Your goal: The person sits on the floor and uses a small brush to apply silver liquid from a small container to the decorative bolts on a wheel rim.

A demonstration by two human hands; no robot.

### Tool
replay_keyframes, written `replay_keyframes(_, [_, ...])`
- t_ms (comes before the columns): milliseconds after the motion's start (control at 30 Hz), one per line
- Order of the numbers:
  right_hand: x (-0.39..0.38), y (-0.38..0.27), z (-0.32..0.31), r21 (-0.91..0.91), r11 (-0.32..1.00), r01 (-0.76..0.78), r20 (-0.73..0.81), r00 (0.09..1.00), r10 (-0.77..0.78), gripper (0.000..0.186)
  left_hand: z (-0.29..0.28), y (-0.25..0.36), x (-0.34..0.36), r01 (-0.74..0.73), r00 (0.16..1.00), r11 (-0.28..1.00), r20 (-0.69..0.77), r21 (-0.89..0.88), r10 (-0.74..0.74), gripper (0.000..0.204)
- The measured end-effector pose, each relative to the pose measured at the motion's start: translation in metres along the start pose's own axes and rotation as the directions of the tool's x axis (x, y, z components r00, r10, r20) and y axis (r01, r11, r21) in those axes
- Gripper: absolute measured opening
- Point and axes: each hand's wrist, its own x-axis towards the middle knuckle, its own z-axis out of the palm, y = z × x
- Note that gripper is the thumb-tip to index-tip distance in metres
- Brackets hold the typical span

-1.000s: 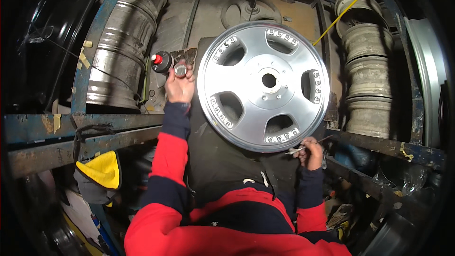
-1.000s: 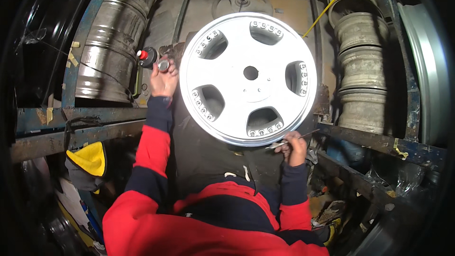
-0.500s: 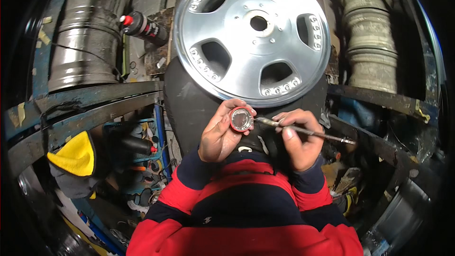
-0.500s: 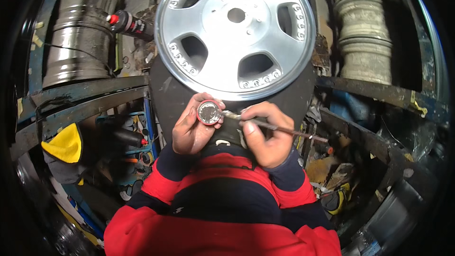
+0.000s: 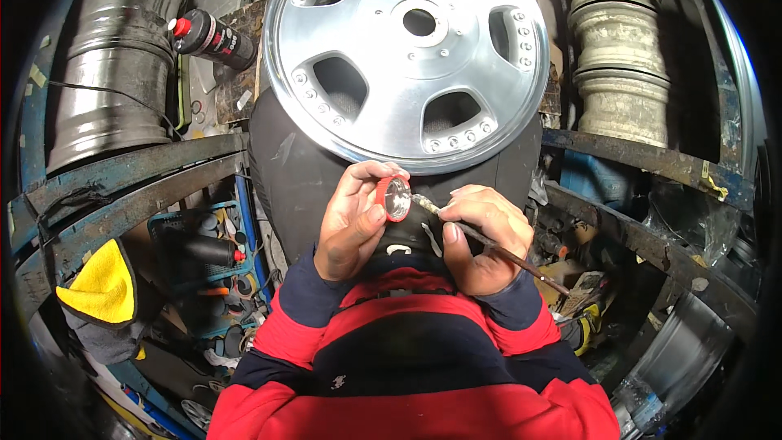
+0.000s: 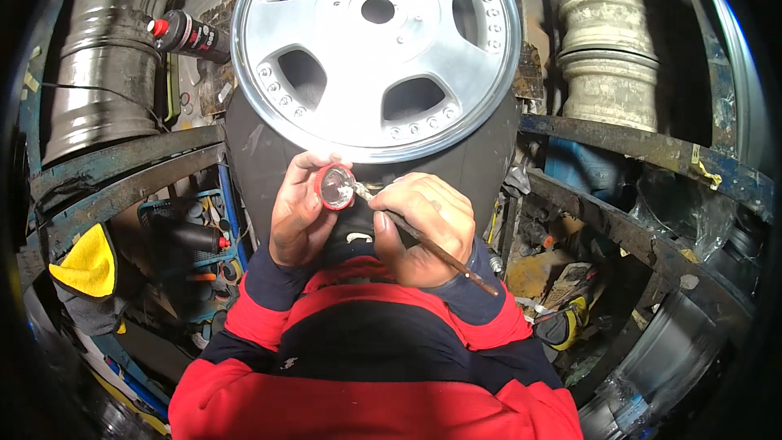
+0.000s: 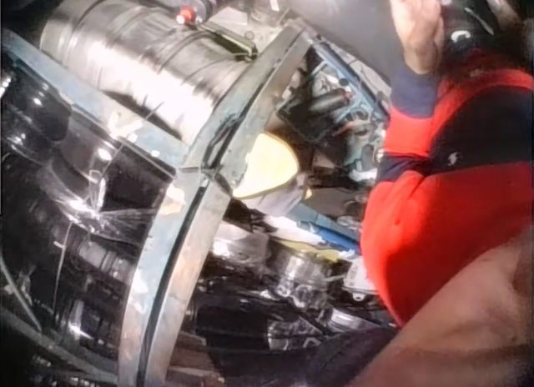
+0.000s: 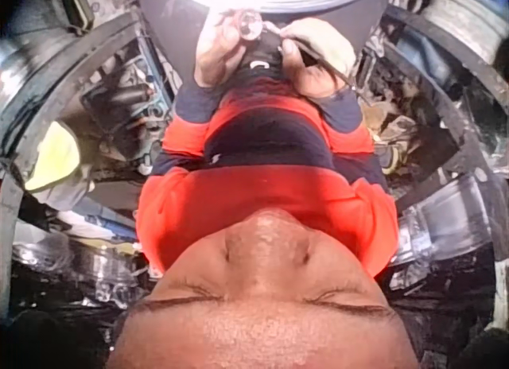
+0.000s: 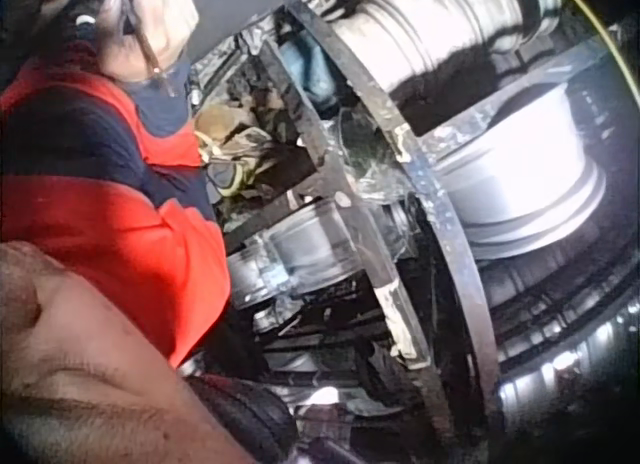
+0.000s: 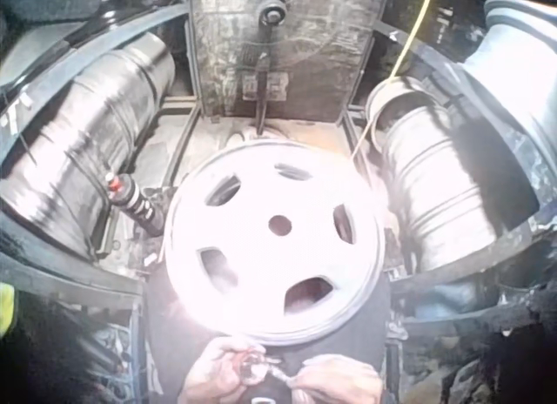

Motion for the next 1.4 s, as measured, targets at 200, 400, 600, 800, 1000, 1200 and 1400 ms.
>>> replay_keyframes(200, [0.002,0.002,0.002,-0.033,0.998,0.044,0.054,0.998,-0.042,0.016,-0.005,-0.003,0.001,-0.025,0.999,0.999,0.021,0.032,0.024,0.05])
replay_keyframes(400, [0.003,0.003,0.002,-0.054,0.997,0.06,0.074,0.996,-0.056,0.021,-0.006,-0.004,0.002,-0.018,1.0,0.999,0.023,0.028,0.017,0.05])
replay_keyframes(600, [0.006,0.003,0.002,-0.099,0.993,0.072,0.131,0.99,-0.059,0.026,-0.007,-0.005,0.003,-0.012,0.999,1.0,0.03,0.014,0.012,0.049])
replay_keyframes(800, [0.008,0.006,0.004,-0.083,0.992,0.096,0.157,0.984,-0.082,0.029,-0.012,-0.006,0.004,-0.008,0.999,1.0,0.041,0.023,0.007,0.048])
replay_keyframes(1000, [0.01,0.006,0.006,-0.093,0.994,0.062,0.138,0.989,-0.049,0.021,-0.016,-0.01,0.006,-0.003,0.998,1.0,0.056,0.017,0.002,0.047])
replay_keyframes(1200, [0.001,0.015,0.002,-0.005,0.998,-0.066,0.065,0.996,0.066,0.021,-0.02,-0.015,0.008,-0.009,1.0,0.997,0.025,0.071,0.008,0.044])
replay_keyframes(1400, [-0.021,0.032,-0.005,0.188,0.894,-0.407,0.013,0.911,0.412,0.008,-0.022,-0.017,0.016,0.088,0.996,0.991,-0.008,0.098,-0.088,0.043])
